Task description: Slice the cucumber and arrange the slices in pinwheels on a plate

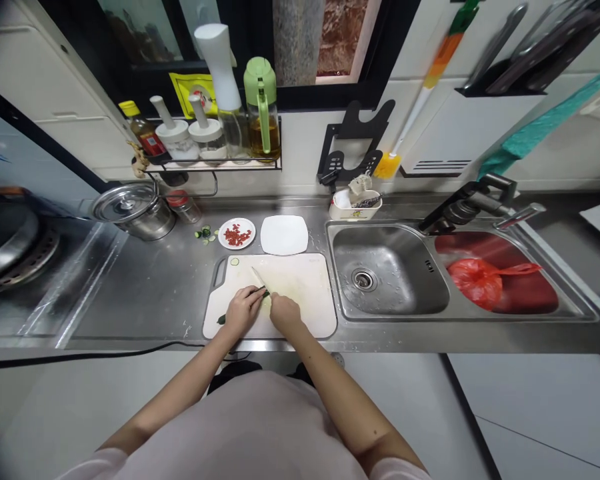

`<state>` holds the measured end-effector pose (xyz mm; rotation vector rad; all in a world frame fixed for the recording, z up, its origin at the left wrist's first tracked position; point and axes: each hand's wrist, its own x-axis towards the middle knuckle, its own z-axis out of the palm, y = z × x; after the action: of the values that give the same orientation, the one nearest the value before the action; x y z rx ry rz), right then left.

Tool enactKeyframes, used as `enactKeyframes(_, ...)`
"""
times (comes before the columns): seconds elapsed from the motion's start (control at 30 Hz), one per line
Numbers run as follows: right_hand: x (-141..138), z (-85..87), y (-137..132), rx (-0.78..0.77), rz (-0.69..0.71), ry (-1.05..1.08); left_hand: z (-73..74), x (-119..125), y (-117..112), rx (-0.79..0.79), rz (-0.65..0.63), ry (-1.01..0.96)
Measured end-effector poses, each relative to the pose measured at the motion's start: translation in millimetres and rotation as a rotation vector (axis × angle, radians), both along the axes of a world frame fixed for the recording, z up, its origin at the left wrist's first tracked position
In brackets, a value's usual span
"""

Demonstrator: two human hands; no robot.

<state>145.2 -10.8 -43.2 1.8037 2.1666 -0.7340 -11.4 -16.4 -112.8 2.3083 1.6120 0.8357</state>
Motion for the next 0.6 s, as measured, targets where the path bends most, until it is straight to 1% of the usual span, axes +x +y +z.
enactKeyframes(0.2,11.1,-0.6,-15.8,-0.021,-0.02,-0.04,-1.4,0.0,1.5,0.018,-0.002,0.001)
enactKeyframes(0.3,12.3,-0.9,-17.6,-0.016,-0.025,-0.036,-2.5,-0.1,1.8,0.023,0.004,0.001)
enactKeyframes(0.43,7.8,0.9,-9.4,-0.034,-0.02,-0.02,-1.6,0.4,1.5,0.022,0.006,0.001)
enactKeyframes(0.6,-1.1,1.9,5.7,-0.013,-0.011,0.013,0.8,1.1,0.5,0.008,0.012,0.012)
